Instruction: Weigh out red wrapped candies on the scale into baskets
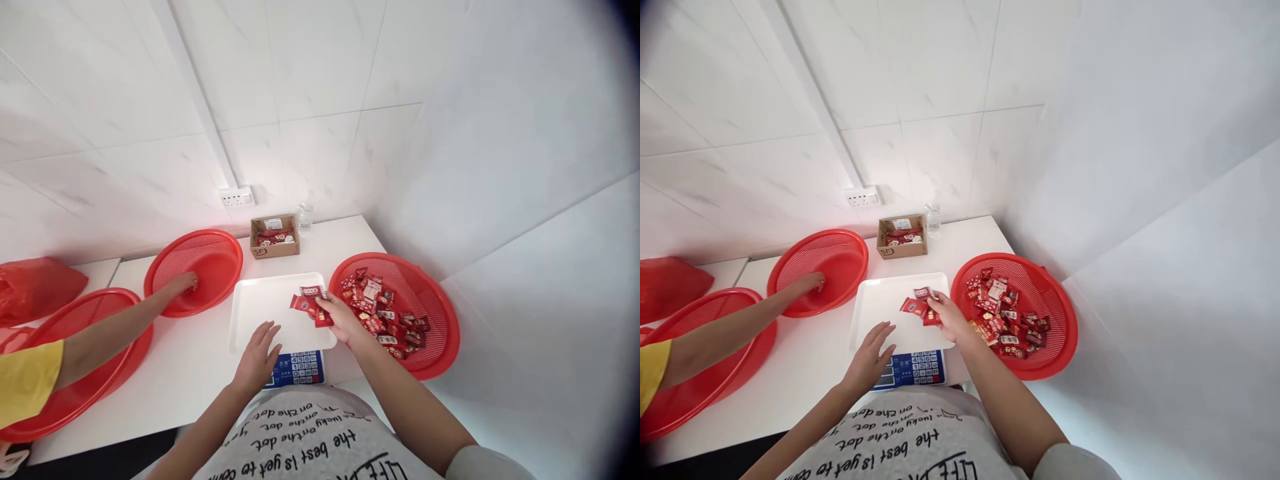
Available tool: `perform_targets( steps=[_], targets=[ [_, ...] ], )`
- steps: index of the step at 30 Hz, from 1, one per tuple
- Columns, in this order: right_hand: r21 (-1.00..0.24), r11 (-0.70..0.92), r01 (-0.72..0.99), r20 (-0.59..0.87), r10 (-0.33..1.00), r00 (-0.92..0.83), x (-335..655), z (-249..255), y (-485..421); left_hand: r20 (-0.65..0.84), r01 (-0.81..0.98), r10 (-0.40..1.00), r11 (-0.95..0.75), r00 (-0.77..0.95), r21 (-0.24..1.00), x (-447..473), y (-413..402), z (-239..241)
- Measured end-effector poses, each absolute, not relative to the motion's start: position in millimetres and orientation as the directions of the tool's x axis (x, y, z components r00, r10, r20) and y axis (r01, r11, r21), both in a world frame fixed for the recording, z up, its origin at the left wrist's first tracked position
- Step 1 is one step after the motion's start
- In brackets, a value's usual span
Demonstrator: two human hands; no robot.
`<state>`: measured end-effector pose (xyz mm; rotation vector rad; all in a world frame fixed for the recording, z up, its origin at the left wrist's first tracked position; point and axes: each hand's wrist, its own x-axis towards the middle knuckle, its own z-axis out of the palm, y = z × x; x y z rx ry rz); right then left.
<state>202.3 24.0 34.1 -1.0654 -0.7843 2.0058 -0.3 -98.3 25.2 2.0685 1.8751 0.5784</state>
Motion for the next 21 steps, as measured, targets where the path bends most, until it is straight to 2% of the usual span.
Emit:
perform_targets(
  steps=[4,8,11,15,18,21],
  targets=[
    [-0.876,-0.483,-0.011,-0.452,0.827,-0.334,165.1,19.4,11.0,0.057,0.876,0.996,-0.09,0.071,0.473,-28.3,-103.7,16.9],
    [-0.924,-0.278,0.264,-0.345,0.903,-0.256,165.2,15.4,-2.1,0.041,0.877,0.995,-0.096,0.087,0.47,-42.9,-93.9,10.0],
    [-0.924,-0.191,0.332,-0.265,0.945,-0.193,176.7,14.7,-7.9,0.027,0.886,0.992,-0.125,0.127,0.447,-48.7,-79.7,8.5],
    [-0.923,-0.07,0.378,-0.088,0.996,-0.03,205.0,8.3,-8.4,-0.025,0.87,0.977,-0.175,0.21,0.46,-49.5,-62.9,10.9],
    [-0.884,-0.091,0.459,-0.052,0.994,0.097,237.0,1.0,-6.4,-0.049,0.868,0.987,-0.113,0.155,0.483,-45.6,-55.1,15.9],
    [-0.784,-0.151,0.602,-0.071,0.985,0.154,273.1,-8.3,-4.8,0.034,0.875,0.994,-0.105,0.1,0.472,-42.7,-48.4,24.0]
  ],
)
